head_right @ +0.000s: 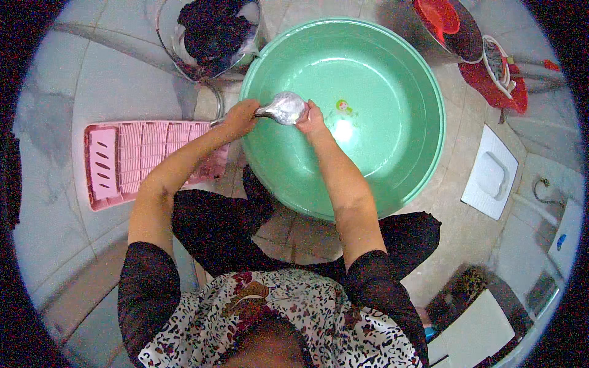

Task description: The person scrubs a pink plastic rack in a green basin filled with soapy water using a scouring pad. They rinse a yellow soap dish at a sink, scrub the interior of the basin, and wash a dark garment in the water by hand.

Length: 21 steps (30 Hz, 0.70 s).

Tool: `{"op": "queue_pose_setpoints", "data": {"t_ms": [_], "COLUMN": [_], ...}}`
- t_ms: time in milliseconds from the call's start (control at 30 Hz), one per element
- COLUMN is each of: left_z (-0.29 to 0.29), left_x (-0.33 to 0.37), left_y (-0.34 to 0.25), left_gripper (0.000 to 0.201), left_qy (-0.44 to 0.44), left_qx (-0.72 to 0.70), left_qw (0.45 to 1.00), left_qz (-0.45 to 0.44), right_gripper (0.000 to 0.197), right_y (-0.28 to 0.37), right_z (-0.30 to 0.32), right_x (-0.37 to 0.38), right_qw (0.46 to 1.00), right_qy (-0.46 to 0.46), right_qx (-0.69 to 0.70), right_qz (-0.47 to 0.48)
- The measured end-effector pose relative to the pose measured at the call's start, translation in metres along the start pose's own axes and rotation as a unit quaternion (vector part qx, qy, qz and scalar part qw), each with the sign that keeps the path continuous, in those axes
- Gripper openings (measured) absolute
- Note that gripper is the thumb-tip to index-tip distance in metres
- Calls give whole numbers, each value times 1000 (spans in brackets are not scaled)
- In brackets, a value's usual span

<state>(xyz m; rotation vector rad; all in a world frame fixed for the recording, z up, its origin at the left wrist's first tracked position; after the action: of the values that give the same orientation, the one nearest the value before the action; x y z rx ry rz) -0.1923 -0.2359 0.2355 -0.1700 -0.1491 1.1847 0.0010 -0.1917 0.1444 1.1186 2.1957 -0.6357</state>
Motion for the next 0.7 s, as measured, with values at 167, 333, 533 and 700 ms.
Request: {"op": "queue_pose_setpoints", "data": {"t_ms": [167,333,533,700], "left_z": [-6,-43,-68,-77], "left_x": [11,25,23,23], "left_y": [-14,-17,-26,-30], "left_gripper": [13,10,19,29], "left_qy": [65,70,153,209], "left_qx": [175,278,361,436], "left_qw": [980,954,917,870], "left_qz": [-66,-89,-75,-93], "right_gripper": [42,37,22,26], "right_y": [-3,13,15,35], "right_z": [28,54,59,65], "right_x": [20,31,-7,-32], "right_qw": [984,916,910,876], "right_qy": [-131,-178,-200,-199], "right_qx": [-93,-354,-342,-437], "right_qz": [71,58,122,37]}}
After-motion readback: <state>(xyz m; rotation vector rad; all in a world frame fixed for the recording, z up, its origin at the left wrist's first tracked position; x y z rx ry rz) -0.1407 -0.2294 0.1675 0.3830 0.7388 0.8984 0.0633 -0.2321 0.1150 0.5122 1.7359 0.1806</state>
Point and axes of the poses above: each hand's wrist, its own x-axis towards the middle knuckle, its own z-axis out of the back of the hand, y = z × x, the point moved 2 cm from there along x, towards the middle knuckle, and after that the axes turned 13 degrees about x, right-handed, at the moved point
